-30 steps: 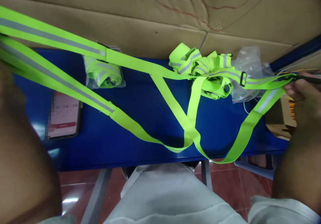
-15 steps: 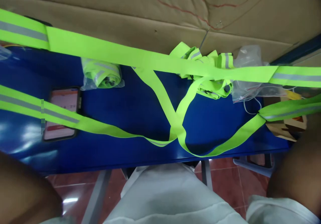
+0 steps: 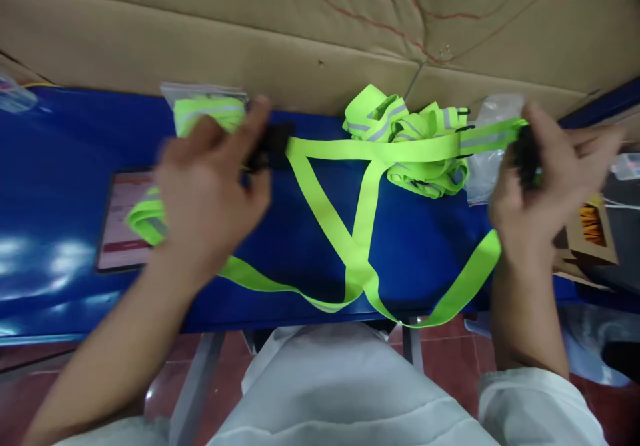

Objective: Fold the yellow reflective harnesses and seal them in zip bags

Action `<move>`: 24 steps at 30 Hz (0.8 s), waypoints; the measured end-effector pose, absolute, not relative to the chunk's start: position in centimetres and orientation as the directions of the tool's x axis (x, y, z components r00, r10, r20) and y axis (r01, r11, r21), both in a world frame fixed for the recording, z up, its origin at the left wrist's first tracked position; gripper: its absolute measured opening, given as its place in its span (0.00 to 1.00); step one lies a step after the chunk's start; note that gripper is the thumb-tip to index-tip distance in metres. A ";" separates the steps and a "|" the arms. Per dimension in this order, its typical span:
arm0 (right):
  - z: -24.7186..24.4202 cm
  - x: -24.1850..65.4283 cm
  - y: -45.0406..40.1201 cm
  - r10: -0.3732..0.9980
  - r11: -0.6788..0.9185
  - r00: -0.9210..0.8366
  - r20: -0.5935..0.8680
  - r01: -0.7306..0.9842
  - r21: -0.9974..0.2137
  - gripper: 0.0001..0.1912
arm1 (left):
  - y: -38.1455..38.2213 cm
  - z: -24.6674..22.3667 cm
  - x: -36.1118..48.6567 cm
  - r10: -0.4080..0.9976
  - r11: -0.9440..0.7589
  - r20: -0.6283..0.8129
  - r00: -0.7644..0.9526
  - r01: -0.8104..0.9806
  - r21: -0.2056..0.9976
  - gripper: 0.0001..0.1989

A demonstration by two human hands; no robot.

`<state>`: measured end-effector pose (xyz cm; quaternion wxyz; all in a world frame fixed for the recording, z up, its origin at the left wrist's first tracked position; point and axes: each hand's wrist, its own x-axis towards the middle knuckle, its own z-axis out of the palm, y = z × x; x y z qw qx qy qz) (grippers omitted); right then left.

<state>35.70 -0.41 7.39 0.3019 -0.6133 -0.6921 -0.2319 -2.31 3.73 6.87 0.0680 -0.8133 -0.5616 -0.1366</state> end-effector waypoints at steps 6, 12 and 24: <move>2.9 27.5 0.5 0.856 0.424 -0.400 0.326 0.906 -0.001 0.39 | 1.3 2.0 3.4 0.868 -0.480 0.124 0.480 0.877 -0.035 0.39; 0.3 26.0 -0.8 0.893 0.425 -0.396 0.214 0.899 -0.106 0.31 | 0.1 0.7 3.6 0.842 -0.539 0.085 0.533 0.840 0.064 0.36; 0.7 24.1 -1.6 0.944 0.284 -0.289 0.160 0.957 0.057 0.35 | 0.0 0.6 3.6 0.859 -0.461 0.171 0.482 0.875 -0.149 0.31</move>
